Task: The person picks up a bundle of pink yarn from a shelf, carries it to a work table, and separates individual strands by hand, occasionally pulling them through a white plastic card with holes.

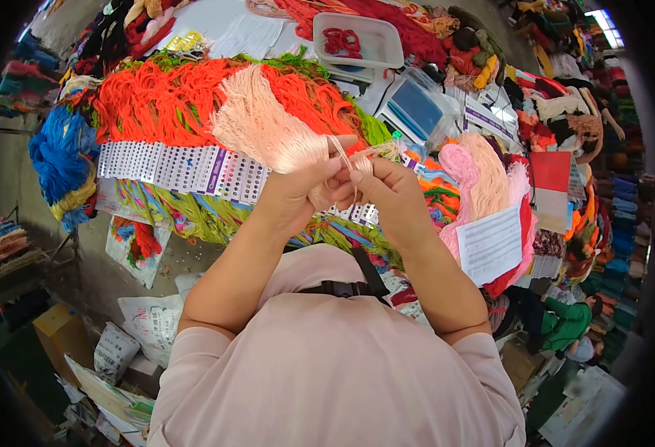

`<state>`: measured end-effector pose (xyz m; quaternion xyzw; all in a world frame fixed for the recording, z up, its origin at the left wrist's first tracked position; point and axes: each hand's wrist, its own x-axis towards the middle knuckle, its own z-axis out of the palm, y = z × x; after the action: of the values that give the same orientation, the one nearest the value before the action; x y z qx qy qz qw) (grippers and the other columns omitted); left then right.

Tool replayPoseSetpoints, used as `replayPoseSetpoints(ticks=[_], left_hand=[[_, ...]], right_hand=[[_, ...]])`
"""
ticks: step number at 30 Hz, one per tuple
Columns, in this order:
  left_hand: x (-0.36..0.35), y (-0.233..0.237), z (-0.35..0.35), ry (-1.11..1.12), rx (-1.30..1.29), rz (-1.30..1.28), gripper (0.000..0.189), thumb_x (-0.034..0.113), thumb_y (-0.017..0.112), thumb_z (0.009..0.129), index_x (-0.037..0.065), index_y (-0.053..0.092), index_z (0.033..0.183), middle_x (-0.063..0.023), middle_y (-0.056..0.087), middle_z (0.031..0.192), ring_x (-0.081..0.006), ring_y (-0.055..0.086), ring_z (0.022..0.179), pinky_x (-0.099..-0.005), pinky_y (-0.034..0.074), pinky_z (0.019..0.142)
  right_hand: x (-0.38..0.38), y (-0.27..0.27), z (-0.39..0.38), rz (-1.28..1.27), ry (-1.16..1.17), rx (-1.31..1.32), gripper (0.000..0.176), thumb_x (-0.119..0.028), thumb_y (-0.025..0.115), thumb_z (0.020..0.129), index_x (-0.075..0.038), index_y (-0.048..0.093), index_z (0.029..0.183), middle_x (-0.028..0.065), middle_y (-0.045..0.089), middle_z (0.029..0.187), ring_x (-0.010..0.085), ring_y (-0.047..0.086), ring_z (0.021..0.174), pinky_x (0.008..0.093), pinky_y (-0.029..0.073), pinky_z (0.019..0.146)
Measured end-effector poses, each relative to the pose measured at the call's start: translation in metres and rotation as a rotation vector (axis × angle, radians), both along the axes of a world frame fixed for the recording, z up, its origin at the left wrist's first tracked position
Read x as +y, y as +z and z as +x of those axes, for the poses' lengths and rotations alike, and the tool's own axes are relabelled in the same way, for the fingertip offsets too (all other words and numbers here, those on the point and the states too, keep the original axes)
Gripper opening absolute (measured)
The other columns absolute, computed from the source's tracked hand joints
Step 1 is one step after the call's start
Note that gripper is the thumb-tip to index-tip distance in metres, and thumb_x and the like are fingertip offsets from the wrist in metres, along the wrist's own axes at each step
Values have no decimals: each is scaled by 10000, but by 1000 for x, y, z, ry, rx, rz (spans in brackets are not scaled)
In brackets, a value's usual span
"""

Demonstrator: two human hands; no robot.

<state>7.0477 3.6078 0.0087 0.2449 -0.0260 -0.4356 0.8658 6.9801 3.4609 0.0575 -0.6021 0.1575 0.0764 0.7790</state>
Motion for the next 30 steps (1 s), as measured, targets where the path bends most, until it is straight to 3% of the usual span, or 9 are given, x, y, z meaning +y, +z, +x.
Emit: replayPoseSetpoints(ticks=[2,5,7,10,13,18,25,28,30], left_hand=[[-1,-2,-1,-27,9,-54,430,178,550,898,-38,484,1264,-80,590,1016,-125,566,823,-273,463,751],[-6,8,-3,40,-20,117,491,261,522,885,-48,482,1266,-106,597,1063,-170,575,904,-306,461,792],[-5,7,-4,7,-80,110,444,239,492,926,-26,486,1282,-75,587,1111,-121,524,962,-279,419,846],[-7,6,-7,12,-34,55,447,242,493,925,-28,488,1281,-77,582,1116,-124,527,969,-273,418,845],[-6,3,-8,1,-34,56,451,246,495,923,-34,491,1276,-86,576,1126,-129,535,969,-266,422,839],[-5,3,-9,8,-88,84,506,268,505,896,-57,462,1280,-118,584,1119,-183,559,1014,-315,429,891],[-2,-6,-10,31,-101,73,444,179,529,874,-60,490,1246,-104,594,1056,-176,562,954,-338,437,866],[3,-5,-4,-3,-154,9,432,185,532,870,-46,513,1234,-90,597,1022,-166,565,958,-304,437,866],[4,-10,1,-28,-187,-33,449,205,518,878,-44,497,1251,-90,591,1034,-162,562,961,-298,437,855]], right_hand=[[-4,-5,-1,-16,-9,8,163,-122,554,897,20,625,935,55,639,772,109,597,685,238,468,631],[1,-5,2,-26,-58,-3,151,-114,571,882,12,624,945,16,609,769,75,553,683,225,443,634],[5,-7,4,-16,-98,-23,148,-123,583,876,-3,624,952,-7,597,768,64,533,674,217,425,629],[5,-15,3,-7,-104,-35,132,-103,607,858,-8,626,948,-30,583,771,41,510,664,201,413,628],[4,-13,2,9,-121,-2,109,-81,632,838,7,634,903,-10,600,791,39,512,701,214,407,613],[3,-16,1,29,-139,2,97,-77,638,839,-23,600,767,-57,515,687,21,432,627,217,353,566],[0,-18,-3,29,-85,-103,94,-84,612,845,-56,579,762,-26,517,696,53,493,672,213,397,658],[-3,-8,-3,162,-169,-49,56,-71,597,844,-50,585,793,-6,545,743,62,520,714,220,413,692],[-13,-7,-4,191,-60,-81,38,-59,581,847,-37,606,866,5,574,775,60,538,739,217,427,688]])
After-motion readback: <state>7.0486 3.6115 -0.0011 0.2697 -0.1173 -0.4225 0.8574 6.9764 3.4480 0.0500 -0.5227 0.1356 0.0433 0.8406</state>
